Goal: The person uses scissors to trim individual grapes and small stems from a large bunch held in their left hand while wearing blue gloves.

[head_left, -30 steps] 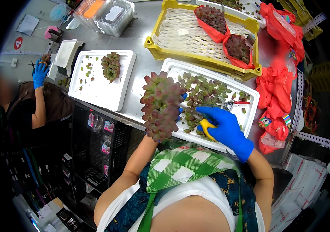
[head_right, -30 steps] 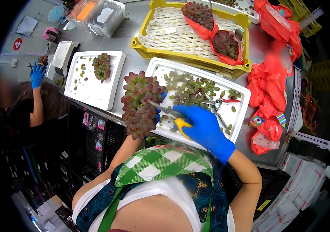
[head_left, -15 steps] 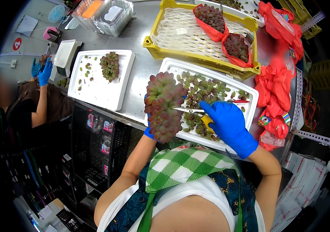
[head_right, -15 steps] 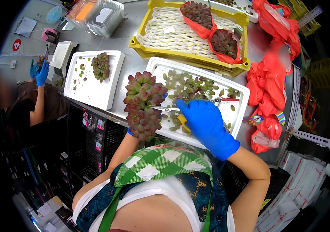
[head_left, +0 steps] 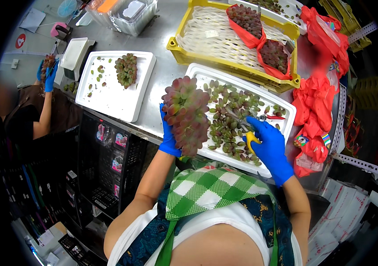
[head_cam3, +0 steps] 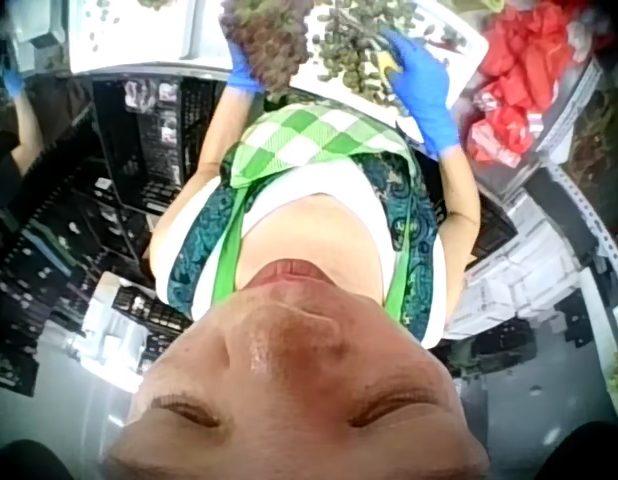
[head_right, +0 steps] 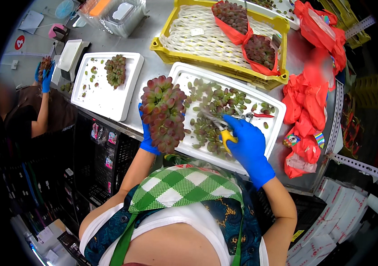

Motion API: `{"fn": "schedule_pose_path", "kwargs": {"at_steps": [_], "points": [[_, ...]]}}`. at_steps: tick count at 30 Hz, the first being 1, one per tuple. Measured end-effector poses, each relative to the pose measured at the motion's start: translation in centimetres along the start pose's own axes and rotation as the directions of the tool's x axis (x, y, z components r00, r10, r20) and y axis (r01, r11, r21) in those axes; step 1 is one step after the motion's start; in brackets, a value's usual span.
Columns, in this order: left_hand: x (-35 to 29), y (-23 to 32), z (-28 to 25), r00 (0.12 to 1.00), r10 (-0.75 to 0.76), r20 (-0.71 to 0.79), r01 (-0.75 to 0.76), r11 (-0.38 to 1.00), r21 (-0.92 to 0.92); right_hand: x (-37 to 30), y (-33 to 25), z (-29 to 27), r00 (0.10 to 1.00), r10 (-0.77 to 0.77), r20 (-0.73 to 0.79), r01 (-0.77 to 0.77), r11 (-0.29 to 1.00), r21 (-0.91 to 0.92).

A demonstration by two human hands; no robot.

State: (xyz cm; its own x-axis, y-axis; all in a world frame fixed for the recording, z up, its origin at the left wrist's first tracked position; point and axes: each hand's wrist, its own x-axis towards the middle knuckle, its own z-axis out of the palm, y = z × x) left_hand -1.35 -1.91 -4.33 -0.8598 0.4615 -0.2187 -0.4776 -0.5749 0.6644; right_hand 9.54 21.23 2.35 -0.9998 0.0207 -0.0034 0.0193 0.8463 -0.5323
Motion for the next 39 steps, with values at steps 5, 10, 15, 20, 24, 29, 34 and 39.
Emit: {"fn": "schedule_pose_path", "kwargs": {"at_steps": [5,10,15,20,24,29,34,39], "points": [[0.1,-0.4,-1.4,0.986,-0.144,-0.08,0.104,0.921,-0.375,-1.1,-0.9,3.1,0.966,0.245,0.085,-0.249,0.784,0.568],[0.4,-1.4,-0.4,0.99,-0.061,-0.124,0.028,0.968,-0.248,1.7,-6.0,3.0,0.984,-0.058,-0.166,0.143,0.816,0.56],[0.2,-2.4,-0.4,0.944,0.012,-0.33,-0.069,0.985,-0.161,2.7,-7.3,4.4,0.976,-0.051,-0.211,0.116,0.945,0.306],[-0.2,-2.0,0.1,0.938,0.001,-0.348,-0.062,0.984,-0.164,2.8,-7.5,5.8,0.984,0.113,-0.136,-0.026,0.852,0.523],[-0.3,-2.4,-0.8,0.951,-0.001,-0.309,-0.057,0.982,-0.178,2.7,-7.3,6.5,0.969,0.247,0.01,-0.156,0.582,0.798],[-0.3,-1.7,-0.4,0.963,-0.042,-0.264,-0.019,0.974,-0.226,1.7,-5.5,5.3,0.922,0.345,-0.178,-0.04,0.54,0.841],[0.4,-1.3,-1.2,0.99,-0.063,-0.124,0.02,0.946,-0.323,2.3,-1.4,3.8,0.922,0.357,-0.147,-0.256,0.85,0.46],[0.0,-1.1,0.5,0.991,0.134,-0.02,-0.135,0.98,-0.144,1.7,-2.4,1.6,0.989,0.121,-0.086,-0.065,0.876,0.478]]}}
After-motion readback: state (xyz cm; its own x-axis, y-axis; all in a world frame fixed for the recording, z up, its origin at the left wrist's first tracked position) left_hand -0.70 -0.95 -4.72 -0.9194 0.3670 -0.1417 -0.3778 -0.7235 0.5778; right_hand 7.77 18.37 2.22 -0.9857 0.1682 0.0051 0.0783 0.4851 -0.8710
